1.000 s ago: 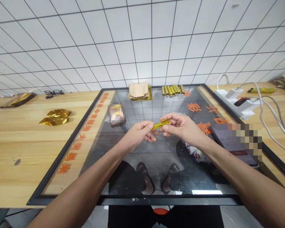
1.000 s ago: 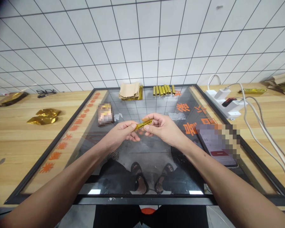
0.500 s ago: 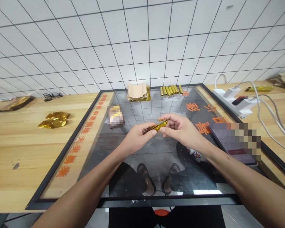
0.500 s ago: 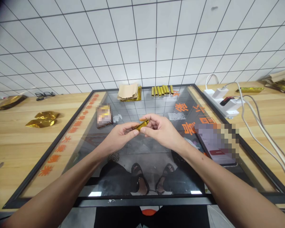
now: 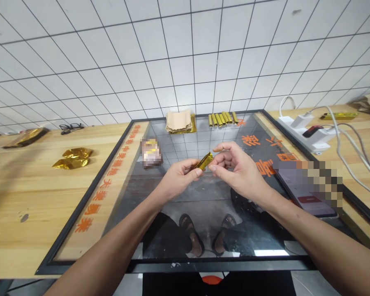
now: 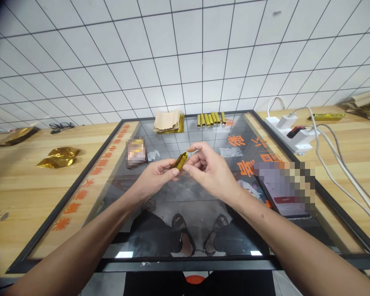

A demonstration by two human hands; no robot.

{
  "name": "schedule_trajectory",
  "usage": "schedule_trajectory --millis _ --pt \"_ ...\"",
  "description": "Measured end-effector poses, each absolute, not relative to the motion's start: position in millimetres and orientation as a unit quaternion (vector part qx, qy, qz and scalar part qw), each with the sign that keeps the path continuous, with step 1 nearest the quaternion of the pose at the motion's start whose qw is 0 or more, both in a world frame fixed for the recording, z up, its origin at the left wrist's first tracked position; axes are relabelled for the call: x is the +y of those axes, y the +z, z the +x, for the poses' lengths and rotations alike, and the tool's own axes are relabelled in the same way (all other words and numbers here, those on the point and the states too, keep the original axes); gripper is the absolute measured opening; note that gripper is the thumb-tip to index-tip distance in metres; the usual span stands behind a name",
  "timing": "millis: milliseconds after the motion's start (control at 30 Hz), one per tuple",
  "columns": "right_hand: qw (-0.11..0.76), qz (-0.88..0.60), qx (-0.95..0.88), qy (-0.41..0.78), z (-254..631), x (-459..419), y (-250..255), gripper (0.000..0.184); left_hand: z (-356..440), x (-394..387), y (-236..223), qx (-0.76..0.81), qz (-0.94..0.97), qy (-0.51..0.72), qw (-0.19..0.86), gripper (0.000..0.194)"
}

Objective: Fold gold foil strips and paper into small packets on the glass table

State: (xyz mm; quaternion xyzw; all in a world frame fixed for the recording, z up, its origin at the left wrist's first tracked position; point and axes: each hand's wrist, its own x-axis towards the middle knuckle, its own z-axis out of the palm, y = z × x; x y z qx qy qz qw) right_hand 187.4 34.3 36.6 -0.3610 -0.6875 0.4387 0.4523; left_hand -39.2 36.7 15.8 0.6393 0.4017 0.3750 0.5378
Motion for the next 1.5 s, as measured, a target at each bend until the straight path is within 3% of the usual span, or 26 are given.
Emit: schedule_trajectory --millis 567,767,1000,1267,1500 --pt "0.435 -0.372 -0.692 0.439 181.4 34.8 27.0 0.021 -25.0 23.2 11.0 0.398 0.619 0.399 0.547 0.032" --pt "0.438 -0.386 -0.683 0.439 182.3 33.8 28.6 0.041 -22.9 21.7 12.4 0.427 0.606 0.372 0.559 0.032" --pt "0.440 -0.407 -0.707 0.375 183.9 31.1 38.1 0.028 -26.0 23.0 9.7 0.450 0.635 0.375 0.504 0.023" --pt "0.436 -0.418 -0.705 0.373 183.4 31.5 32.1 0.028 -29.3 19.3 14.1 0.508 0.722 0.342 0.323 0.016" --pt "0.440 -0.420 -0.709 0.357 183.5 31.6 32.0 0.025 -29.4 18.5 16.9 0.486 0.735 0.328 0.339 0.023"
